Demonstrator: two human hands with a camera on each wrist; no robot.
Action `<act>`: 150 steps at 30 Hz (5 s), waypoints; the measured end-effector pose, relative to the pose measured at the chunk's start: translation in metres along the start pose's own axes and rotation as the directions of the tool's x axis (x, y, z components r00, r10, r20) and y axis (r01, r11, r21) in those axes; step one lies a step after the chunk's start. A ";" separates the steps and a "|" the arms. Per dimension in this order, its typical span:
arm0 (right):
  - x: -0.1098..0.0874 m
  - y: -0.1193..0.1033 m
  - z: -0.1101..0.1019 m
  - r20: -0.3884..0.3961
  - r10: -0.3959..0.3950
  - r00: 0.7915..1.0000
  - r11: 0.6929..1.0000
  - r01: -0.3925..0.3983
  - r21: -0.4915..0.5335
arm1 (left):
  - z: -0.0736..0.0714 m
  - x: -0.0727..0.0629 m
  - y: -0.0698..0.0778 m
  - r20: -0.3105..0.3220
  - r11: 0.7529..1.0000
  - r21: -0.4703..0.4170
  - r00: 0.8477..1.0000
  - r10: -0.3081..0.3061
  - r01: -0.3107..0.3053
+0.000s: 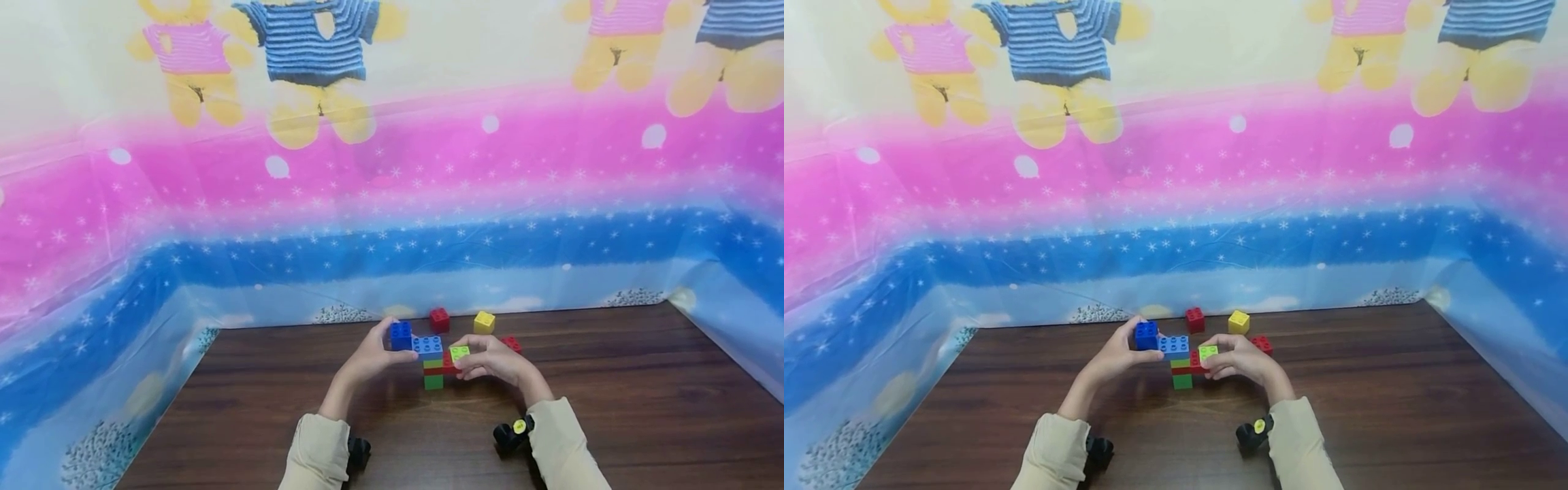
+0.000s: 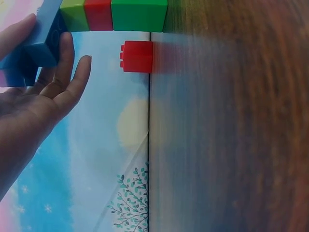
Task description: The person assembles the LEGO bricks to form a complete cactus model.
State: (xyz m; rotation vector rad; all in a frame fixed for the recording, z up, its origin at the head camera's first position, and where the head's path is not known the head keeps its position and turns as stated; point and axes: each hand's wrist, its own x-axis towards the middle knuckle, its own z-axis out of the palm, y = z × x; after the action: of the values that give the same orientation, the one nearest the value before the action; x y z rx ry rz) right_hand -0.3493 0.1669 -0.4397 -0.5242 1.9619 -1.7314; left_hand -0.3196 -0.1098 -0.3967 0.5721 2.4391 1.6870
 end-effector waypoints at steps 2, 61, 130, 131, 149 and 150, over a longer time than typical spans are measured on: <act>-0.001 -0.002 0.001 -0.018 0.012 1.000 0.999 -0.013 -0.043 | 0.000 -0.001 0.000 -0.004 1.000 0.002 1.000 -0.002 0.002; -0.041 -0.011 -0.053 -0.484 -0.105 0.869 0.963 -0.033 -0.268 | 0.001 0.002 -0.003 0.007 0.999 -0.046 1.000 0.016 -0.016; -0.042 0.004 -0.056 -0.298 -0.023 0.954 0.991 -0.018 -0.133 | 0.000 0.000 -0.004 0.005 0.999 -0.029 1.000 0.021 -0.021; -0.042 0.002 -0.055 -0.290 -0.029 0.957 0.991 -0.010 -0.132 | 0.000 0.000 -0.004 0.005 0.999 -0.029 1.000 0.021 -0.021; -0.033 -0.010 -0.040 -0.121 -0.075 0.990 0.997 0.073 -0.020 | 0.001 0.001 -0.004 0.015 0.999 -0.036 0.999 0.032 -0.032; -0.032 -0.012 -0.039 -0.117 -0.078 0.990 0.997 0.077 -0.019 | 0.000 0.001 -0.004 0.016 0.999 -0.035 0.999 0.032 -0.031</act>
State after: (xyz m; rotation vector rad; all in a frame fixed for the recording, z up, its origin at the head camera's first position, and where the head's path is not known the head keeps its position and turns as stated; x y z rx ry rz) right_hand -0.3452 0.2151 -0.4211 -0.5204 2.0619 -1.8351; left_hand -0.3215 -0.1104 -0.4007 0.6204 2.3970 1.7262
